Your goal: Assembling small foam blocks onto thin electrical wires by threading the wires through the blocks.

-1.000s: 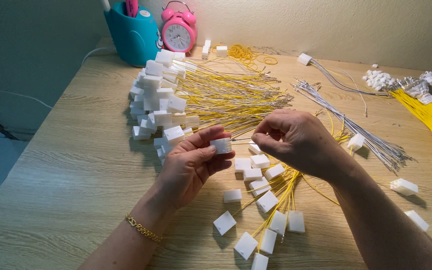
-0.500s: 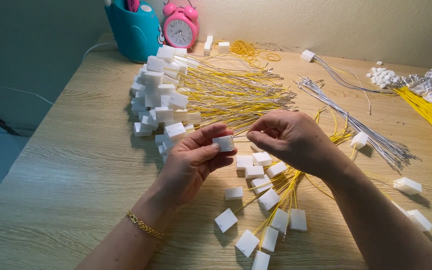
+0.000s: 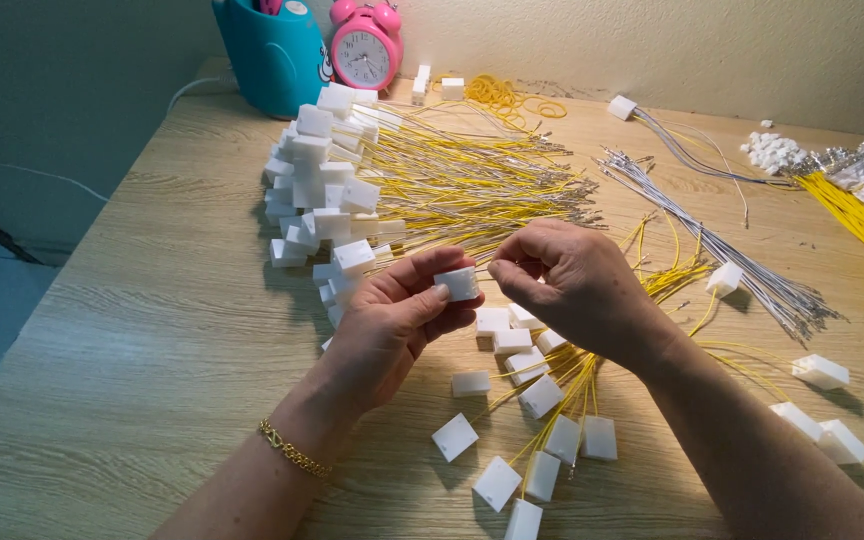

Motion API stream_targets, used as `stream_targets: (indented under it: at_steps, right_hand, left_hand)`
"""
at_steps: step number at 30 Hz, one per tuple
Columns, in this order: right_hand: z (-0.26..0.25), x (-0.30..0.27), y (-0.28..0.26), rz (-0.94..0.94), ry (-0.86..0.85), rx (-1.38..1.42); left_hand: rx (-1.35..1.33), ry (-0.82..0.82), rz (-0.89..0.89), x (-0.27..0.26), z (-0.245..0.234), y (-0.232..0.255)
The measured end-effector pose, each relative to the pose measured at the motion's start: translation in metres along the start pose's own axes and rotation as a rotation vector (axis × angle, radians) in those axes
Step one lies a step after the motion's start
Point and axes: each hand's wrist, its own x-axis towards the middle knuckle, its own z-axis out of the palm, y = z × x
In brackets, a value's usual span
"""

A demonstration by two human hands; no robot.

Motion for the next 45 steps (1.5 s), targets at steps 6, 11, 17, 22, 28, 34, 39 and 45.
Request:
stream_targets:
  at_steps: [6, 11, 17, 22, 28, 34, 39, 45]
  right_hand:
    - [0.005, 0.000, 0.005, -0.038, 0.013, 0.013]
    - [0.004, -0.001, 0.001, -0.052, 0.025, 0.019]
    - [0.006, -0.001, 0.002, -0.081, 0.047, 0.041]
    - [0.009, -0.001, 0.009, -0.096, 0.077, -0.022]
    - [0.009, -0.002, 0.011, -0.096, 0.070, 0.003]
    - [0.009, -0.003, 0.003, -0.067, 0.069, 0.109]
    - [0.010, -0.001, 0.005, -0.108, 0.107, 0.099]
    - [0.011, -0.003, 0.002, -0.141, 0.114, 0.102]
  left_hand:
    - [0.030, 0.008, 0.038, -0.002, 0.002, -0.001]
    - [0.067, 0.008, 0.056, -0.002, 0.003, 0.000]
    - [0.109, -0.007, 0.089, -0.002, 0.003, 0.000]
    - [0.145, -0.017, 0.124, -0.001, 0.003, -0.005]
    - [0.166, -0.025, 0.124, -0.001, 0.003, -0.006]
    - [0.165, -0.037, 0.137, 0.001, 0.000, -0.002]
    - [0.127, -0.029, 0.136, -0.003, 0.010, 0.003]
    - [0.139, -0.005, 0.159, 0.000, 0.005, -0.004]
